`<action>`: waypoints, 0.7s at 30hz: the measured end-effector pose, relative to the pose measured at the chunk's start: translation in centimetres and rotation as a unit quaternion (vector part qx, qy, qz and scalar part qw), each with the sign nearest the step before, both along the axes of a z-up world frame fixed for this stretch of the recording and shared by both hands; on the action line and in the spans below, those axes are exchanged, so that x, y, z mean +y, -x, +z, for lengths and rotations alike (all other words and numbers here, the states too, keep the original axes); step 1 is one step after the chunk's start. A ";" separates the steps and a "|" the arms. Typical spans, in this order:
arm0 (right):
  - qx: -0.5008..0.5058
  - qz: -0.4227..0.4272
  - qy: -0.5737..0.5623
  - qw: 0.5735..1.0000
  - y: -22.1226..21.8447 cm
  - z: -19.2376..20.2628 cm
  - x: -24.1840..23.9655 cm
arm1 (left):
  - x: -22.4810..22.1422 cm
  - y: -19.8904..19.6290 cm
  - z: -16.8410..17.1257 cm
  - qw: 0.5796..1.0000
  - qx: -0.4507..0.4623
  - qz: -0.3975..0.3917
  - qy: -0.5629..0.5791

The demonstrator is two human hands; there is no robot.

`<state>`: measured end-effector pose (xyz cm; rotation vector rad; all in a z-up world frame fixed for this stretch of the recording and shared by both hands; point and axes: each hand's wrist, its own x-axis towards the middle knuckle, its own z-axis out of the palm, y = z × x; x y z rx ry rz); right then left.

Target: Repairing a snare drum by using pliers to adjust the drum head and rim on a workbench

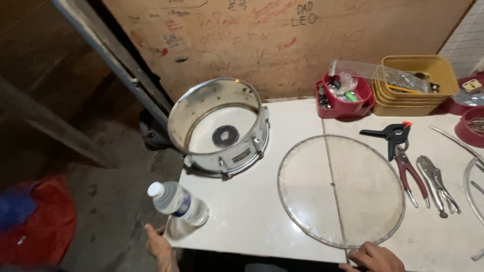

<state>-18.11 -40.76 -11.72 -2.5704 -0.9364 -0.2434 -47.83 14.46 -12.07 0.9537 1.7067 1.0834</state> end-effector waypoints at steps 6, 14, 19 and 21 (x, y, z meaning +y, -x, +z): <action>-0.020 -0.021 -0.022 0.999 1.4 2.1 1.1 | -0.3 -0.8 0.8 0.997 -0.022 0.064 0.035; -0.068 0.040 -0.017 0.997 0.2 0.7 0.8 | 1.0 -1.8 -0.1 0.984 -0.104 0.135 0.061; -0.107 0.160 -0.084 0.978 -1.2 0.9 0.8 | 1.1 -1.6 -0.1 0.994 0.043 0.083 0.063; -0.080 0.146 -0.105 0.980 -0.1 2.7 1.1 | 1.0 -1.1 -0.1 0.993 0.071 0.066 0.060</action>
